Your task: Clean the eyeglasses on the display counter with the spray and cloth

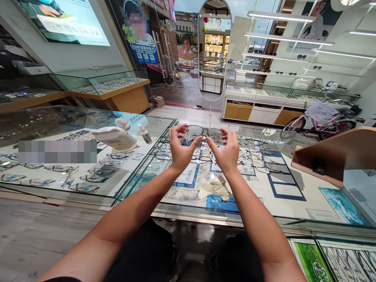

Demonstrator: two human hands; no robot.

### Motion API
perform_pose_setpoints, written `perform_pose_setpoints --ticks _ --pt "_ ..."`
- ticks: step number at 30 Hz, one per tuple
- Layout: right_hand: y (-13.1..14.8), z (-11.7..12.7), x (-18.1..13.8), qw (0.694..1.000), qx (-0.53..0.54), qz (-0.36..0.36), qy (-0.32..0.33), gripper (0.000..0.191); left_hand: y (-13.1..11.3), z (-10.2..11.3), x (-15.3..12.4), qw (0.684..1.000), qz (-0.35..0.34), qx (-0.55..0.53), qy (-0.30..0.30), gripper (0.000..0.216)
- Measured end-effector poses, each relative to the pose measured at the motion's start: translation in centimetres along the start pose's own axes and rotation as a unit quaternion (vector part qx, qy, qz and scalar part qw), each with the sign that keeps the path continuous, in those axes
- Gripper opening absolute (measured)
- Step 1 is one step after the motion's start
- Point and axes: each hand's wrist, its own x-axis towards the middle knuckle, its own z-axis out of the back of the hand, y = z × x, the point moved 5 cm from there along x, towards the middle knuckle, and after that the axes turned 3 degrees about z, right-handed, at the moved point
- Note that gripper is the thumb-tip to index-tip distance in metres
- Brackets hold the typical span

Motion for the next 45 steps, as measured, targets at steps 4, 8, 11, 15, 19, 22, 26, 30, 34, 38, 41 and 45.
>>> perform_pose_setpoints --ticks 4,8,11,15,19,22,26,30,34,38,41,45 --pt "-0.4 0.0 0.0 1.0 0.01 -0.016 -0.015 0.075 0.3 -0.3 0.0 0.999 0.024 -0.018 0.012 0.068" --pt "-0.4 0.2 0.0 1.0 0.004 -0.005 -0.028 0.072 0.7 -0.6 0.0 0.997 0.05 -0.046 0.025 0.066" --pt "-0.3 0.2 0.0 0.999 0.007 -0.004 -0.032 0.071 0.8 -0.7 -0.1 0.995 0.065 -0.062 0.033 0.066" --pt "-0.3 0.3 0.0 0.999 0.017 -0.02 -0.036 0.075 0.9 -0.8 -0.1 0.994 0.074 -0.068 0.034 0.066" --pt "-0.3 0.3 -0.1 0.999 0.019 -0.029 -0.037 0.073 0.9 -0.8 -0.1 0.994 0.078 -0.07 0.034 0.067" --pt "-0.3 0.3 -0.1 0.999 0.015 -0.028 -0.036 0.071 1.1 -0.9 -0.1 0.993 0.081 -0.073 0.037 0.068" --pt "-0.2 0.3 0.0 0.999 0.014 -0.03 -0.036 0.071 1.4 -1.0 -0.2 0.992 0.088 -0.078 0.04 0.07" --pt "0.0 0.4 0.0 0.999 0.005 -0.025 -0.04 0.07 1.7 -1.2 -0.3 0.991 0.099 -0.079 0.045 0.068" --pt "0.0 0.5 0.0 0.999 -0.011 -0.014 -0.043 0.07 1.8 -1.4 -0.5 0.989 0.109 -0.081 0.049 0.068" --pt "0.0 0.6 0.0 0.999 -0.019 -0.007 -0.048 0.069 1.8 -1.4 -0.5 0.988 0.117 -0.084 0.049 0.069" --pt "0.0 0.6 0.0 0.999 -0.011 -0.004 -0.05 0.069 1.8 -1.3 -0.5 0.988 0.119 -0.085 0.051 0.07" --pt "0.0 0.5 0.0 0.999 -0.008 -0.008 -0.042 0.07 1.4 -1.0 -0.4 0.992 0.101 -0.068 0.04 0.07"
